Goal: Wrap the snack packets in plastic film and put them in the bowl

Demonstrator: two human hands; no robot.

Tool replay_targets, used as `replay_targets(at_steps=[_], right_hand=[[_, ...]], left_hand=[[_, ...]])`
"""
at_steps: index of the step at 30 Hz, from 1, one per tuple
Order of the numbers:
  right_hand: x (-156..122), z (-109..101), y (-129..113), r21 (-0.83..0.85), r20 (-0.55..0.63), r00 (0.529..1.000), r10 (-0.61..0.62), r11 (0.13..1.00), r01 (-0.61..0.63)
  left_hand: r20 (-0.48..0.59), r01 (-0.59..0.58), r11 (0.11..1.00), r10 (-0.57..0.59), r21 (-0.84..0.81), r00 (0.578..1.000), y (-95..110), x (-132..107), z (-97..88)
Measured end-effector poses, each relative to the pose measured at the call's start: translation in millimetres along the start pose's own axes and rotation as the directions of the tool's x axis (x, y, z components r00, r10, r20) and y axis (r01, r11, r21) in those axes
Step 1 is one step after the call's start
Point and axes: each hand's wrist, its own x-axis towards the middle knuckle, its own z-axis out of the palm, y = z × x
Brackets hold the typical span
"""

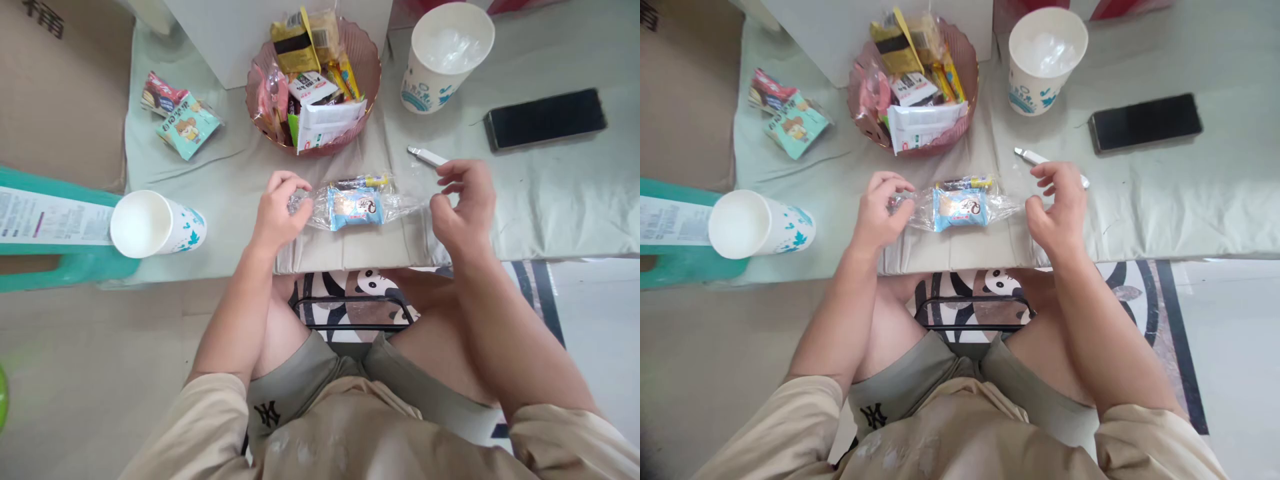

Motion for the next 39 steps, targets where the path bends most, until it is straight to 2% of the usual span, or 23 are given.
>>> replay_targets(at_steps=[3,5,7,10,14,16,18,20,22,24,25,27,28,29,30,31,33,36,39], right_hand=[[0.2,4.7,-11.5,-0.093,0.108,0.980,-0.167,0.980,0.178],[0.1,12.6,-15.3,-0.163,0.234,0.956,-0.176,0.962,0.217],[-0.2,20.2,-15.9,-0.221,0.301,0.942,-0.146,0.950,0.218],[-0.9,23.7,-17.5,-0.251,0.289,0.947,-0.140,0.944,0.216],[-4.6,12.2,-29.1,-0.201,0.240,0.945,-0.223,0.941,0.274],[-8.3,3.2,-36.0,-0.172,0.264,0.928,-0.263,0.934,0.314],[-13.0,-5.5,-40.9,-0.155,0.338,0.904,-0.260,0.932,0.326],[-17.7,-12.6,-43.1,-0.162,0.460,0.866,-0.196,0.941,0.298],[-21.7,-17.1,-43.5,-0.205,0.586,0.806,-0.086,0.947,0.249],[-24.8,-19.0,-43.5,-0.264,0.673,0.739,0.020,0.940,0.215],[-25.9,-19.1,-43.7,-0.301,0.690,0.721,0.064,0.931,0.205],[-27.3,-17.5,-45.2,-0.387,0.658,0.742,0.129,0.903,0.186],[-27.5,-15.8,-46.5,-0.422,0.617,0.774,0.143,0.890,0.171],[-27.3,-13.4,-48.0,-0.441,0.567,0.812,0.139,0.884,0.156],[-26.6,-10.2,-49.6,-0.436,0.523,0.845,0.113,0.887,0.151],[-25.5,-6.2,-51.2,-0.404,0.496,0.866,0.064,0.900,0.165],[-22.1,4.2,-53.7,-0.298,0.483,0.872,-0.073,0.923,0.242],[-15.7,23.0,-55.5,-0.187,0.521,0.822,-0.229,0.909,0.372],[-9.9,39.9,-58.4,-0.198,0.585,0.774,-0.241,0.883,0.425]], left_hand=[[0.094,-0.044,0.996,0.036,0.083,0.995,6.8,-3.2,-0.6],[0.131,-0.030,0.995,0.017,0.098,0.991,9.2,-4.4,-1.4],[0.126,-0.027,0.996,0.016,0.089,0.992,10.6,-5.5,-2.8],[0.050,-0.086,0.994,0.082,0.066,0.995,13.5,-8.3,-6.3],[-0.059,-0.236,0.970,0.239,0.050,0.969,21.3,-14.9,-12.7],[-0.049,-0.290,0.957,0.290,0.019,0.956,24.9,-19.2,-15.7],[0.009,-0.296,0.955,0.296,-0.032,0.955,27.1,-24.3,-18.1],[0.101,-0.249,0.966,0.256,-0.071,0.961,27.9,-30.4,-20.3],[0.221,-0.146,0.985,0.163,-0.089,0.962,28.3,-36.9,-22.6],[0.380,0.018,0.995,0.023,-0.103,0.925,29.3,-42.6,-25.6],[0.470,0.116,0.988,-0.057,-0.097,0.881,30.3,-44.8,-27.4],[0.611,0.276,0.961,-0.200,-0.033,0.766,33.0,-47.1,-31.2],[0.642,0.320,0.947,-0.254,0.015,0.724,34.4,-47.1,-32.9],[0.641,0.336,0.940,-0.290,0.054,0.711,35.7,-46.4,-34.3],[0.616,0.332,0.940,-0.306,0.077,0.726,36.7,-44.9,-35.0],[0.574,0.315,0.945,-0.305,0.085,0.760,37.2,-42.9,-35.1],[0.472,0.274,0.959,-0.274,0.071,0.838,36.7,-37.6,-32.8],[0.312,0.242,0.967,-0.253,0.074,0.916,33.2,-28.6,-24.9],[0.203,0.280,0.944,-0.313,0.177,0.928,29.7,-20.3,-16.7]])
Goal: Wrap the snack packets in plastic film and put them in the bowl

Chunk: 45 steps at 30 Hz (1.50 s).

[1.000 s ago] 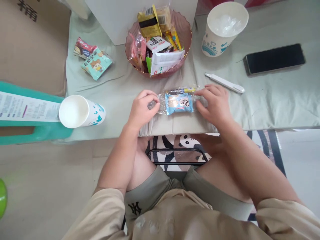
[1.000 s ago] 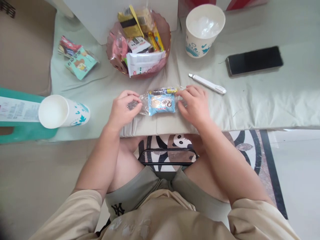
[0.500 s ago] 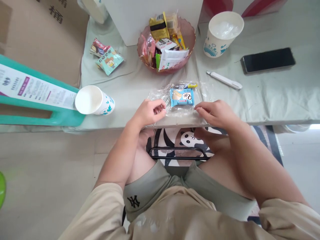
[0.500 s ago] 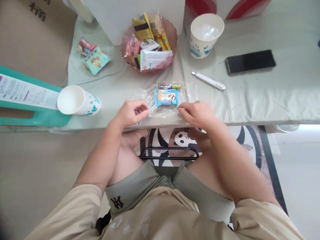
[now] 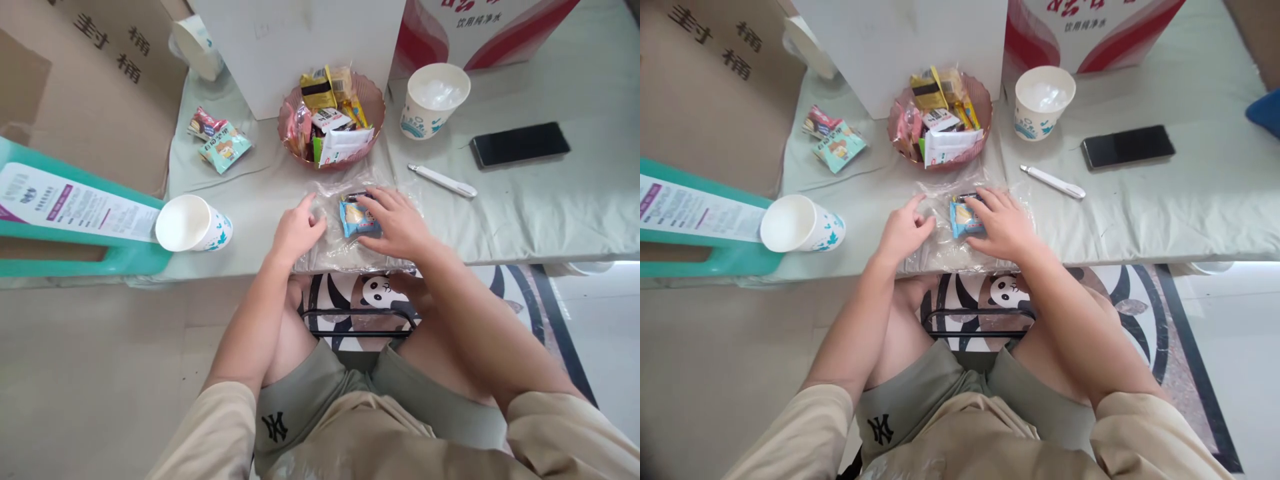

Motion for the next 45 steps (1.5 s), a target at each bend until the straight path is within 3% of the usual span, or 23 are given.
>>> replay_targets(at_steps=[6,12,17,22,26,28,31,34,37,39,42,44,45], right_hand=[[19.3,-1.2,-11.0,-0.090,0.029,0.997,0.064,0.994,-0.061],[23.2,1.0,-12.5,-0.100,0.055,0.986,0.154,0.984,-0.148],[19.3,5.1,-7.1,-0.004,0.031,0.996,0.078,0.997,-0.078],[-4.0,2.1,1.9,0.236,-0.126,0.987,0.102,0.969,-0.070],[-11.2,-16.6,0.0,0.396,-0.312,0.911,0.270,0.908,-0.134],[9.1,-30.8,-1.9,0.340,-0.407,0.861,0.305,0.926,-0.167],[74.9,-53.8,1.3,0.175,-0.478,0.838,0.261,0.964,-0.200],[150.8,-77.9,6.5,0.123,-0.411,0.872,0.266,0.964,-0.236],[184.0,-98.8,-5.4,0.084,-0.268,0.908,0.323,0.946,-0.312],[167.5,-102.0,-24.3,0.089,-0.241,0.910,0.338,0.941,-0.326],[97.1,-79.0,-50.2,0.207,-0.358,0.913,0.196,0.970,-0.127],[41.3,-48.9,-56.6,0.261,-0.279,0.956,0.089,0.965,-0.014],[16.4,-32.5,-56.7,0.230,-0.145,0.989,0.016,0.973,0.018]], left_hand=[[0.045,0.178,0.950,-0.195,0.257,0.980,0.6,10.3,-5.0],[0.133,0.165,0.923,-0.222,0.347,0.966,-3.8,11.8,-16.0],[0.142,0.174,0.917,-0.238,0.358,0.961,-2.3,11.9,-17.6],[0.143,0.165,0.926,-0.224,0.339,0.964,-3.1,8.9,-18.5],[0.136,0.157,0.942,-0.204,0.295,0.969,-4.2,6.3,-18.5],[0.133,0.161,0.947,-0.204,0.278,0.970,-4.4,5.9,-18.8],[0.147,0.158,0.952,-0.201,0.260,0.968,-5.2,6.5,-19.3],[0.170,0.142,0.958,-0.188,0.250,0.967,-7.2,7.6,-19.7],[0.177,0.139,0.960,-0.185,0.243,0.967,-9.6,8.1,-20.2],[0.181,0.143,0.961,-0.188,0.236,0.965,-10.4,7.7,-20.9],[0.193,0.148,0.964,-0.192,0.219,0.962,-9.8,6.6,-21.9],[0.191,0.152,0.966,-0.193,0.210,0.963,-9.2,6.2,-21.8],[0.181,0.151,0.967,-0.190,0.207,0.965,-9.4,6.4,-21.4]])
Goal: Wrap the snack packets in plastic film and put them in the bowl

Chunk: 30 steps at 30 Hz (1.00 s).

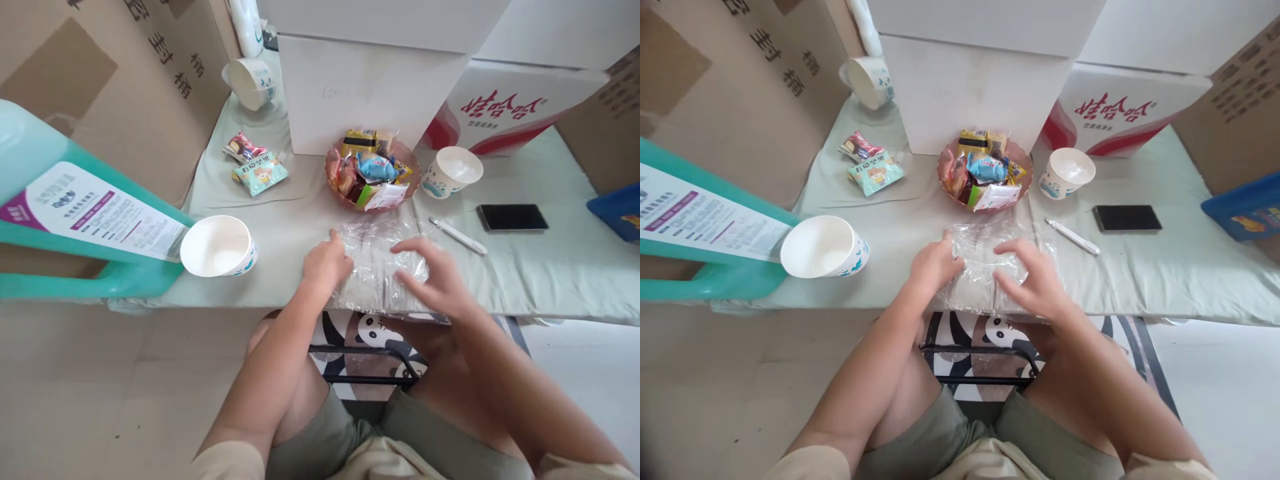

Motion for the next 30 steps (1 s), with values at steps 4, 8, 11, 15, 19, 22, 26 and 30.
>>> replay_targets(at_steps=[4,8,11,15,19,22,26,30], right_hand=[[-67.0,35.4,19.9,-0.205,0.311,0.950,-0.003,0.976,0.071],[-77.7,36.4,37.3,-0.253,0.322,0.946,0.027,0.966,0.058],[-73.1,28.6,42.7,-0.187,0.303,0.952,-0.028,0.978,0.089],[-68.0,20.0,39.7,-0.038,0.201,0.976,-0.081,0.995,0.091],[-65.5,3.3,40.3,0.131,0.037,0.999,0.037,0.990,-0.041],[-65.9,-12.0,47.2,0.179,-0.004,0.988,0.153,0.972,-0.150],[-68.7,-21.1,57.3,0.113,-0.003,0.984,0.179,0.978,-0.177],[-72.9,-20.0,63.3,0.084,0.031,0.977,0.209,0.974,-0.211]], left_hand=[[-0.114,0.006,1.000,-0.008,-0.013,0.993,-4.7,7.7,3.7],[-0.414,-0.092,0.986,0.027,-0.138,0.910,-12.6,17.8,6.0],[-0.619,-0.405,0.895,0.213,-0.187,0.756,-13.0,10.4,4.2],[-0.357,-0.737,0.668,0.668,-0.099,0.653,-2.4,-18.8,2.7],[0.032,-0.752,0.659,0.751,0.028,0.659,5.7,-37.2,10.2],[-0.002,-0.675,0.735,0.676,0.065,0.737,2.2,-32.4,16.6],[-0.233,-0.504,0.839,0.459,-0.202,0.857,-9.1,-11.9,17.1],[-0.412,-0.383,0.783,0.178,-0.490,0.893,-19.3,6.1,13.0]])
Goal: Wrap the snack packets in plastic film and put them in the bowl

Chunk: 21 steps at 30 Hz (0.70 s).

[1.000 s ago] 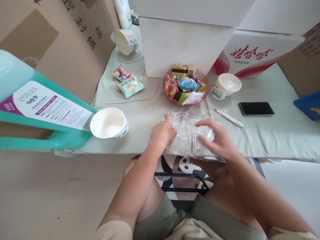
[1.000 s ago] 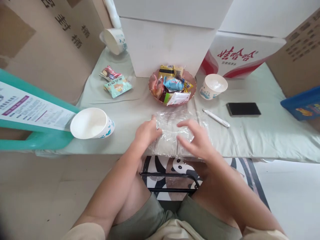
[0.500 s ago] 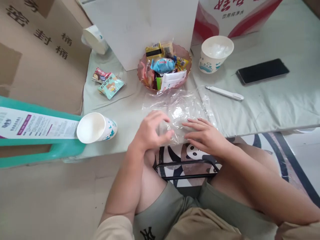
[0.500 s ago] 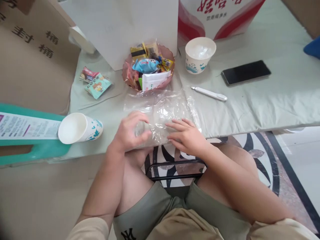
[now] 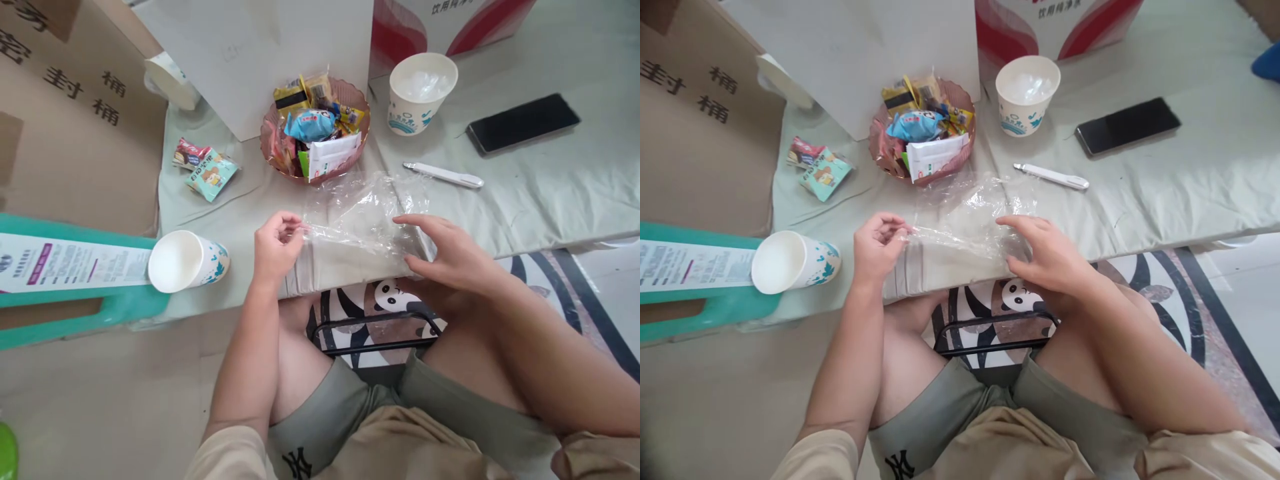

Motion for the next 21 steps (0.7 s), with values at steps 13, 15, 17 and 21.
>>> replay_targets(at_steps=[13,15,17,21], right_hand=[[-9.6,-12.7,37.3,0.679,-0.404,0.893,0.198,0.720,0.148],[-14.0,-15.3,37.7,0.598,-0.257,0.961,0.106,0.798,0.072],[-17.3,-16.0,33.7,0.478,-0.216,0.973,0.076,0.877,0.038],[-16.5,-11.8,25.0,0.455,-0.475,0.872,0.117,0.881,0.130]], left_hand=[[0.008,-0.129,0.899,0.145,-0.418,0.989,-8.7,7.5,7.3],[-0.071,-0.161,0.833,0.145,-0.530,0.987,-4.9,10.1,12.3],[-0.117,-0.175,0.788,0.132,-0.590,0.984,-3.0,12.2,16.3],[0.001,-0.143,0.788,0.179,-0.599,0.984,-3.2,8.4,22.5]])
